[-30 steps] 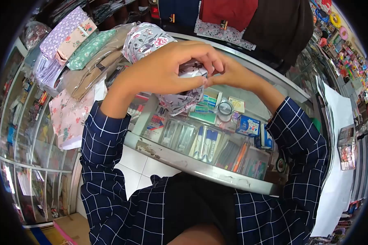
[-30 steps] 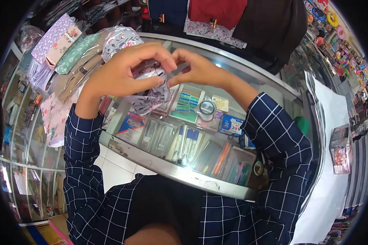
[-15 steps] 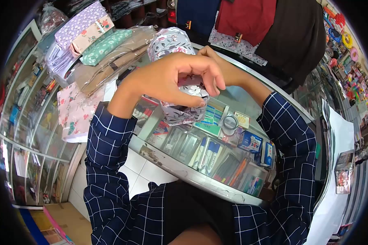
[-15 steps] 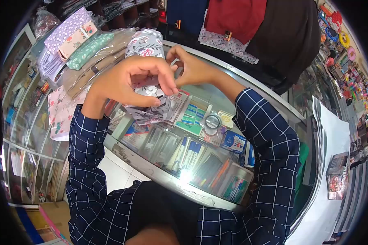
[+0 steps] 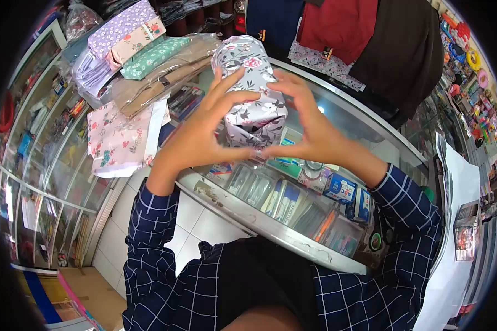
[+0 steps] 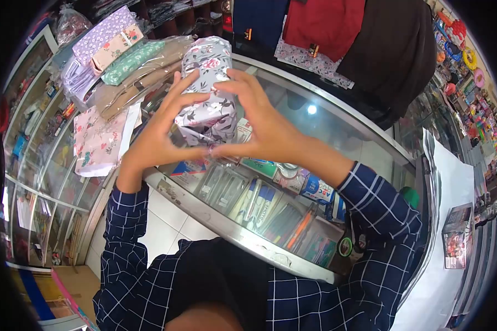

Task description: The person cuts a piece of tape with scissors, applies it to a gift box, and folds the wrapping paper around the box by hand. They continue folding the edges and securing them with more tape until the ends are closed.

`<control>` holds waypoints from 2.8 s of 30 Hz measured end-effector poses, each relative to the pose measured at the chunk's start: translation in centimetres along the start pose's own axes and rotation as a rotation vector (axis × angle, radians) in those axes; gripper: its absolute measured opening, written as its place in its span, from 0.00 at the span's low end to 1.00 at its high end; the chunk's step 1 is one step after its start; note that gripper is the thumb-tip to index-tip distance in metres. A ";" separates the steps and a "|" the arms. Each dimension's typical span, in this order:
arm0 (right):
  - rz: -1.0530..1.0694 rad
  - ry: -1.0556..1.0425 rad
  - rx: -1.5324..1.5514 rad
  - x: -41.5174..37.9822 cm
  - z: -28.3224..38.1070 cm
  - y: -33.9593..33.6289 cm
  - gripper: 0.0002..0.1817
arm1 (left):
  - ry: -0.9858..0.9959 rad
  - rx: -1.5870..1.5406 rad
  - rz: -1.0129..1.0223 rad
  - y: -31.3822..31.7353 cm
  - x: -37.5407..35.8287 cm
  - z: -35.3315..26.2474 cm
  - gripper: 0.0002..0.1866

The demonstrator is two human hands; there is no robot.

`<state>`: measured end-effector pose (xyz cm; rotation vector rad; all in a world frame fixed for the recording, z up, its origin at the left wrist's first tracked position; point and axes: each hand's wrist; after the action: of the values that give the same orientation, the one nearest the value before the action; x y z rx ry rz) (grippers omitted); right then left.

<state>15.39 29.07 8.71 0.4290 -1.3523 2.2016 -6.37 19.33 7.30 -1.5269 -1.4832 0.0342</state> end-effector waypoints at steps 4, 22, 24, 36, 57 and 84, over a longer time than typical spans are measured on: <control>-0.040 -0.056 -0.016 0.2 -1.6 2.2 0.38 | -0.006 0.010 -0.016 0.4 -0.1 0.6 0.35; -0.290 0.198 0.042 -0.4 0.7 2.4 0.22 | 0.032 -0.018 -0.094 0.9 0.8 0.3 0.22; -0.303 0.205 0.034 -0.3 1.0 2.4 0.21 | 0.041 -0.005 -0.109 1.1 0.7 0.3 0.22; -0.024 -0.120 -0.211 0.3 1.0 -1.9 0.12 | 0.064 -0.214 -0.132 0.0 1.0 1.4 0.19; 0.355 -0.224 -1.154 3.3 7.1 -1.6 0.06 | 0.059 -0.142 -0.078 -0.4 1.8 2.2 0.16; -0.239 0.066 0.227 5.3 -2.1 -2.5 0.44 | -0.087 -0.715 -0.285 -2.0 9.1 3.5 0.55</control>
<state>12.50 33.26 12.24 0.5647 -0.9656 2.1539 -7.71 28.04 11.91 -1.8509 -1.8855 -0.6694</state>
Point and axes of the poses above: each hand's wrist, its own x-axis towards the middle knuckle, its own y-axis out of the palm, z = x × y, and after that the axes turned 4 degrees about -x, right-handed
